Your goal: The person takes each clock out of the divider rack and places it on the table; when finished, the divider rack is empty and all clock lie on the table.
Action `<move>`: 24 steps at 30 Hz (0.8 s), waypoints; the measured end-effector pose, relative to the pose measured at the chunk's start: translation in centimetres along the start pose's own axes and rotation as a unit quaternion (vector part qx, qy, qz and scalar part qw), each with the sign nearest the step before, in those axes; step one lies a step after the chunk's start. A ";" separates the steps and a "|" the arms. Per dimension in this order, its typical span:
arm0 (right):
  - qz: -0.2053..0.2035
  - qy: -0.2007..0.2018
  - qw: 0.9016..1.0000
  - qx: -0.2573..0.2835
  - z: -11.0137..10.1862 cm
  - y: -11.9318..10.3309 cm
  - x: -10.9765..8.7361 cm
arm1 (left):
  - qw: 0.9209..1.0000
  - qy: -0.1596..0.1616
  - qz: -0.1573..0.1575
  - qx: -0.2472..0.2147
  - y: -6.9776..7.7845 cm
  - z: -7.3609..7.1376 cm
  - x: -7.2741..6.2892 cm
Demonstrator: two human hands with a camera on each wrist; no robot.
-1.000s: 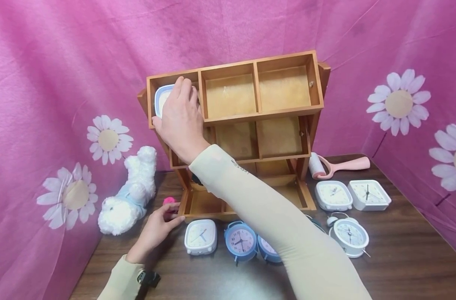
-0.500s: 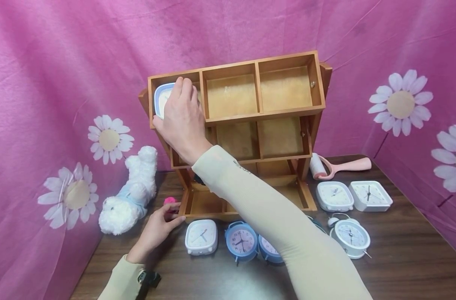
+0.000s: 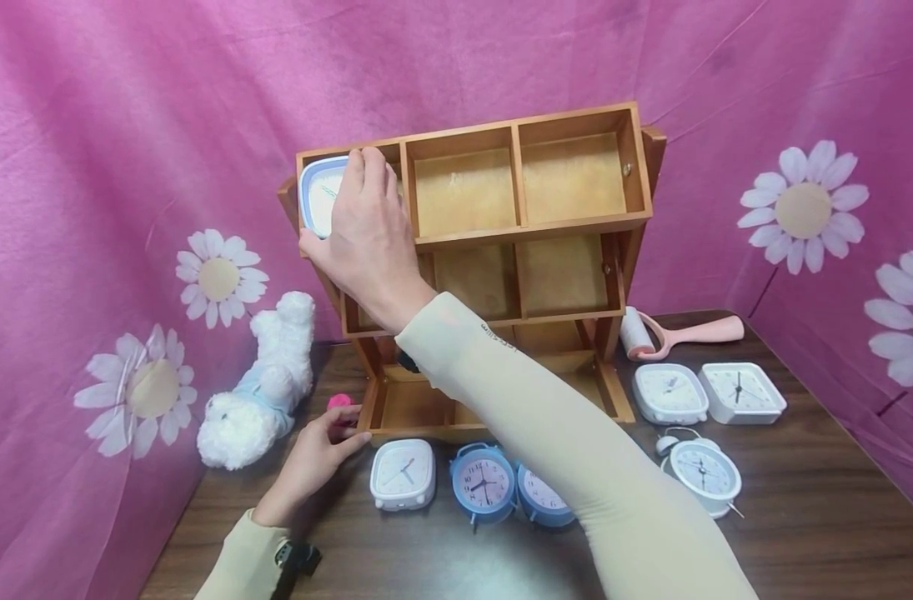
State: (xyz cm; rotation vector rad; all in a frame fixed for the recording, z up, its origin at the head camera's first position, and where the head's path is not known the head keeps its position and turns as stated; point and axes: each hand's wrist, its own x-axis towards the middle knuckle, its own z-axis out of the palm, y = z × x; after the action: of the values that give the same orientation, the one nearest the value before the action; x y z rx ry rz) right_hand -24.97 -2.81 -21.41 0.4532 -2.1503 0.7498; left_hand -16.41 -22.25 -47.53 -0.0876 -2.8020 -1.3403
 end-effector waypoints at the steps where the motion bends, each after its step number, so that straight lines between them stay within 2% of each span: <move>1: -0.002 -0.001 1.000 0.002 -0.2 0.0 -0.1 | 1.000 0.000 0.000 0.000 0.0 0.0 0.0; 15: -0.038 -0.001 0.998 0.052 -3.9 0.5 -1.4 | 1.000 -0.001 0.000 -0.004 0.1 0.0 -0.1; 24: -0.060 0.016 0.995 0.073 -6.8 2.3 -3.4 | 1.000 0.001 0.000 -0.003 -0.1 0.0 -0.1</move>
State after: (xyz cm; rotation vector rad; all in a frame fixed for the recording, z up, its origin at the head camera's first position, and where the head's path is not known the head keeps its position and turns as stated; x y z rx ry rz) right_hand -20.16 3.56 -21.44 0.6375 -2.0264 0.8441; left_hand -16.29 -22.33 -47.56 -0.0856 -2.7977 -1.3471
